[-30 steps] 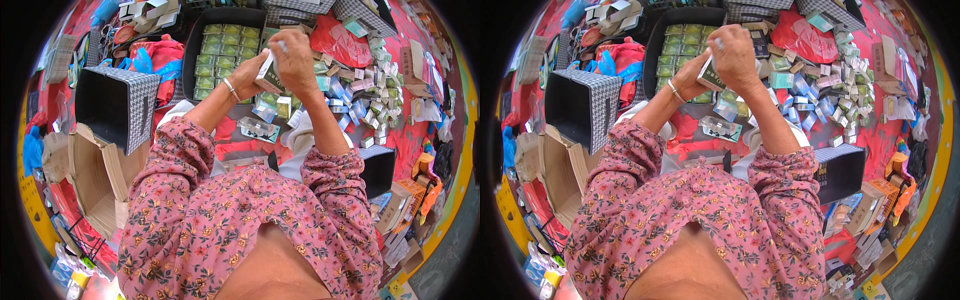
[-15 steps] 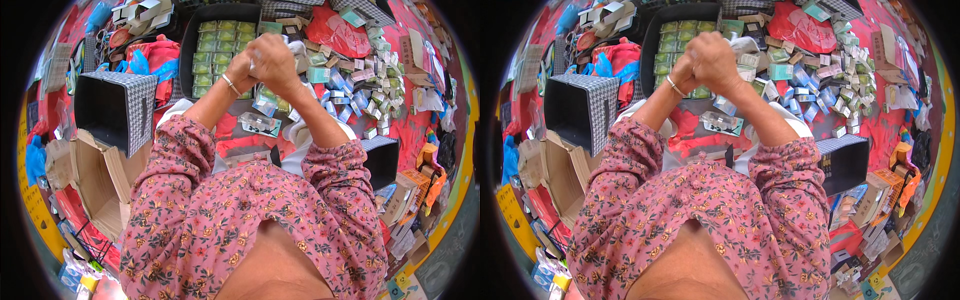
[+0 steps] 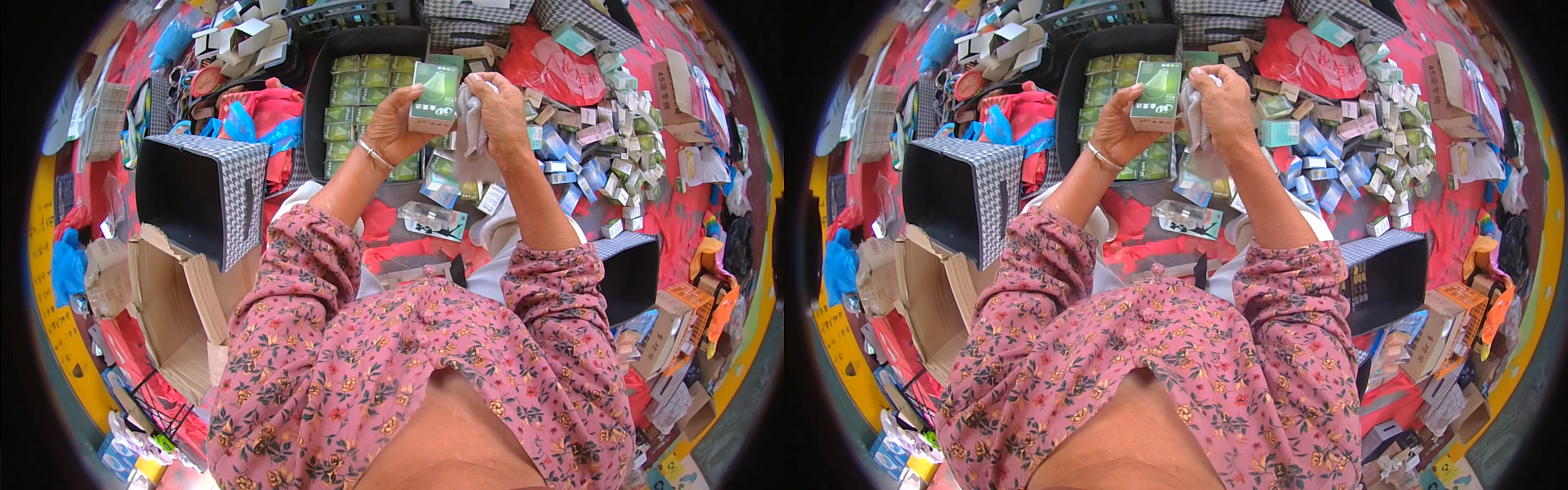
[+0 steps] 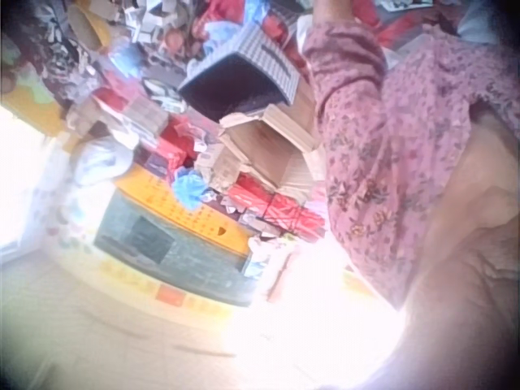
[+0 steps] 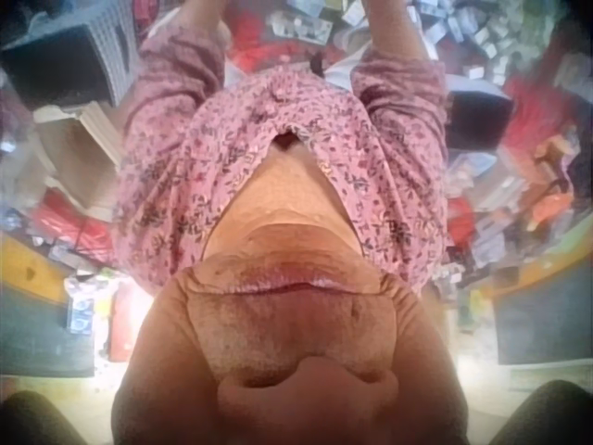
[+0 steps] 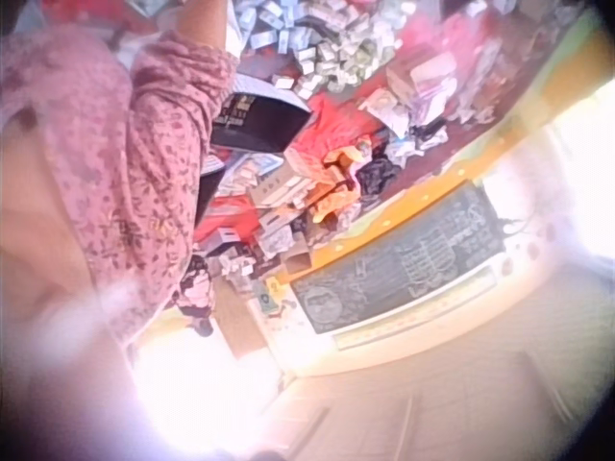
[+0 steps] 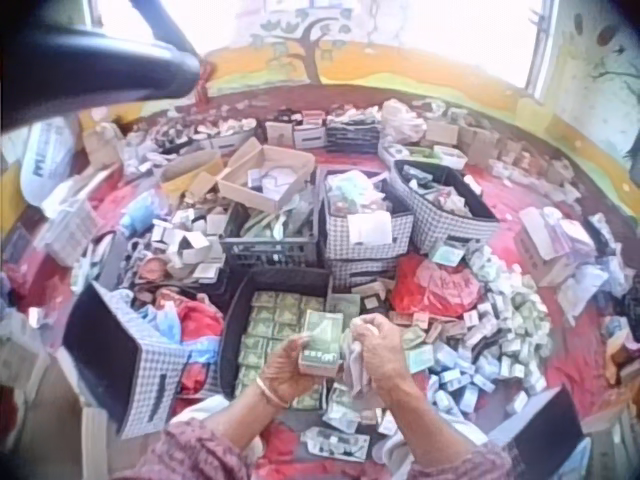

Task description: The person wipes the surfaces of small product boxes with a cloth and organizes them into storage crates.

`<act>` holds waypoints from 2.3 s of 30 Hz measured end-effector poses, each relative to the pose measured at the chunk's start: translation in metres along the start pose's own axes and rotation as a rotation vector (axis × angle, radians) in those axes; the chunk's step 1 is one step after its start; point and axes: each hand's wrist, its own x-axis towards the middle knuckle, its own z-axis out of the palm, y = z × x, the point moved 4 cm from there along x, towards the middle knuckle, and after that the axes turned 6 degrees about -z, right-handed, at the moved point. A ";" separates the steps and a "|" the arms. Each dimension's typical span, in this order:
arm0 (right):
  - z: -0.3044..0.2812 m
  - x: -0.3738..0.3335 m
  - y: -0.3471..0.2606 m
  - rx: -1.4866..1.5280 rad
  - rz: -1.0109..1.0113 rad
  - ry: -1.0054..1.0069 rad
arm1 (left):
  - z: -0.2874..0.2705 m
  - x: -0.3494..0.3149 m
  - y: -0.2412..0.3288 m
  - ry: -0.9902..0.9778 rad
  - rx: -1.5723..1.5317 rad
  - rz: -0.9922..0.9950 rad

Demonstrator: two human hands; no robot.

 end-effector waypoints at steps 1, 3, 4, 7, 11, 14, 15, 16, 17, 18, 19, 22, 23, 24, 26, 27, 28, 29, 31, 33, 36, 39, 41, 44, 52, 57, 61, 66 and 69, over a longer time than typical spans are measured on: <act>0.003 -0.001 -0.002 0.036 -0.008 -0.003 | -0.004 0.002 -0.001 -0.021 -0.099 -0.057; 0.008 -0.004 -0.006 0.125 -0.027 -0.007 | -0.002 0.000 -0.001 0.069 -0.104 -0.056; 0.005 -0.005 -0.008 0.110 -0.063 0.048 | -0.001 -0.002 -0.001 0.114 -0.106 -0.055; -0.003 -0.007 -0.018 0.033 -0.222 0.198 | 0.008 -0.005 -0.001 -0.006 -0.108 -0.118; -0.019 -0.001 -0.039 -0.045 -0.469 0.290 | -0.003 -0.009 0.000 -0.004 -0.056 -0.100; -0.033 0.008 -0.047 0.042 -0.486 0.280 | 0.016 -0.015 0.000 -0.030 0.190 -0.058; -0.037 0.015 -0.049 0.095 -0.465 0.259 | 0.024 -0.017 0.000 -0.053 0.368 0.002; -0.038 0.017 -0.049 0.149 -0.443 0.237 | 0.029 -0.017 0.000 -0.076 0.545 0.064; -0.038 0.017 -0.052 0.176 -0.429 0.203 | 0.025 -0.013 0.000 -0.047 0.682 0.070; -0.031 0.013 -0.061 0.054 -0.487 0.130 | 0.022 -0.010 0.000 -0.035 0.804 0.071; -0.021 0.008 -0.068 -0.067 -0.538 0.051 | 0.018 -0.009 -0.001 -0.019 0.924 0.073; 0.020 -0.013 -0.064 -0.501 -0.703 -0.261 | 0.013 -0.005 -0.006 -0.002 1.170 0.082; 0.030 -0.017 -0.055 -0.628 -0.728 -0.322 | 0.012 -0.006 -0.008 0.001 1.164 0.076; 0.031 -0.016 -0.047 -0.720 -0.760 -0.309 | 0.014 -0.006 -0.009 0.004 1.156 0.078; 0.014 -0.003 -0.037 -0.670 -0.595 -0.179 | 0.014 -0.009 -0.014 -0.002 1.017 -0.020; 0.000 0.006 -0.036 -0.767 -0.599 -0.034 | 0.017 -0.009 -0.015 -0.042 0.947 -0.028; -0.017 0.016 -0.035 -0.862 -0.601 0.117 | 0.020 -0.009 -0.016 -0.086 0.878 -0.037; -0.035 0.025 -0.033 -1.004 -0.604 0.227 | 0.027 -0.010 -0.015 -0.101 0.814 -0.064; -0.050 0.031 -0.034 -0.819 -0.507 0.247 | 0.032 -0.015 -0.008 -0.062 0.664 -0.007; -0.055 0.033 -0.030 -0.622 -0.388 0.223 | 0.031 -0.019 -0.004 -0.012 0.491 0.077; -0.046 0.027 -0.020 -0.130 -0.185 0.223 | 0.024 -0.017 -0.004 -0.109 0.021 -0.113; -0.036 0.028 -0.017 -0.010 -0.242 0.245 | 0.016 -0.013 -0.010 -0.149 -0.234 -0.138; -0.026 0.029 -0.016 0.005 -0.274 0.257 | 0.016 -0.013 -0.011 -0.202 -0.313 -0.162; -0.007 0.023 -0.014 -0.222 -0.397 0.260 | 0.020 -0.014 -0.011 -0.211 -0.348 -0.161; 0.035 0.009 0.007 -0.232 -0.300 0.099 | 0.005 -0.011 -0.003 0.142 0.059 0.065; 0.042 0.001 0.003 -0.361 -0.393 0.087 | -0.011 -0.009 0.003 0.233 0.044 0.154; 0.059 -0.028 -0.014 -0.771 -0.723 -0.107 | -0.020 -0.018 0.020 0.197 -0.037 0.137; 0.026 -0.015 -0.034 -0.644 -0.577 -0.074 | -0.010 -0.017 0.032 0.148 -0.059 0.170; 0.010 0.003 -0.039 -0.554 -0.548 0.187 | -0.016 -0.014 0.025 0.209 -0.012 0.205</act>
